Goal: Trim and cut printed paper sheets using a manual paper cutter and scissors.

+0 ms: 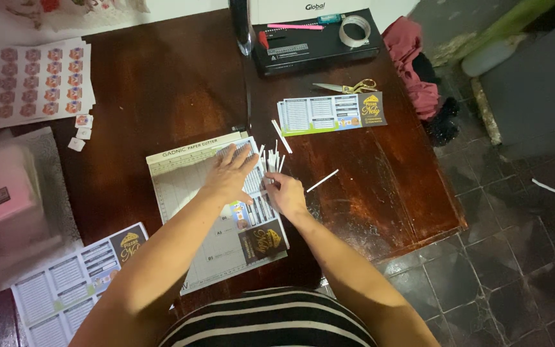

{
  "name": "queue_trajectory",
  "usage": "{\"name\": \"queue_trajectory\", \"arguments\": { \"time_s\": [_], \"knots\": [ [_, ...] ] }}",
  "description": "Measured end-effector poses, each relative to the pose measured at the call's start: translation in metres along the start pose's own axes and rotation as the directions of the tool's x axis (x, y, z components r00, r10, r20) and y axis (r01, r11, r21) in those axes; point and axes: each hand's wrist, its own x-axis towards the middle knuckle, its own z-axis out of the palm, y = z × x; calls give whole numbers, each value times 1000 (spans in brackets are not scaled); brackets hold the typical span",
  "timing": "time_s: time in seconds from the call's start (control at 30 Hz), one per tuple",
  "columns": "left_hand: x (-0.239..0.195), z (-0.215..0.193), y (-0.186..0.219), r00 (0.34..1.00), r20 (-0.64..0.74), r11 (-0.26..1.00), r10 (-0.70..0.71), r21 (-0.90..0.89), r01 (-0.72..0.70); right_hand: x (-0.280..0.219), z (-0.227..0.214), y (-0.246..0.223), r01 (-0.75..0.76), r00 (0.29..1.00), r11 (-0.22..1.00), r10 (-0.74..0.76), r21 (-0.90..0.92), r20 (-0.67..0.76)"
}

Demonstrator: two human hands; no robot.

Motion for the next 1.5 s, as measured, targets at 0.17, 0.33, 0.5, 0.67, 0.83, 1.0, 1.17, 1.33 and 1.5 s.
{"name": "queue_trajectory", "arguments": {
  "time_s": [0.17, 0.33, 0.5, 0.67, 0.83, 1.0, 1.17, 1.33, 1.5],
  "knots": [
    [1, 1, 0, 1000, 11, 1000, -7, 0, 7, 2, 2, 3, 31, 999, 999, -31, -10, -26],
    [2, 3, -2, 1000, -5, 1000, 6, 18, -6, 1, 0, -4, -10, 1000, 1000, 10, -24, -15],
    [8, 8, -5, 1000, 7, 999, -10, 40, 10, 2, 3, 8, 7, 999, 999, -8, -37, -32],
    [9, 22, -14, 992, -104, 997, 76, 33, -73, -28, -11, 28, -6, 995, 999, 2, 41, 100],
    [11, 26, -16, 985, -133, 994, 113, 12, -112, -67, -28, 43, -142, 976, 984, 121, 107, 182],
    [9, 21, -14, 990, -111, 996, 91, 25, -88, -97, -26, 54, -242, 953, 937, 182, 253, 241],
    [6, 18, -12, 993, -97, 997, 72, 16, -71, -112, -34, 42, -232, 954, 963, 198, 138, 224],
    [5, 16, -11, 995, -79, 998, 58, 22, -56, -115, -29, 49, -153, 975, 976, 123, 156, 185],
    [10, 23, -14, 994, -89, 997, 66, 40, -62, -117, -40, 29, -224, 961, 958, 187, 177, 205]
  ]
}}
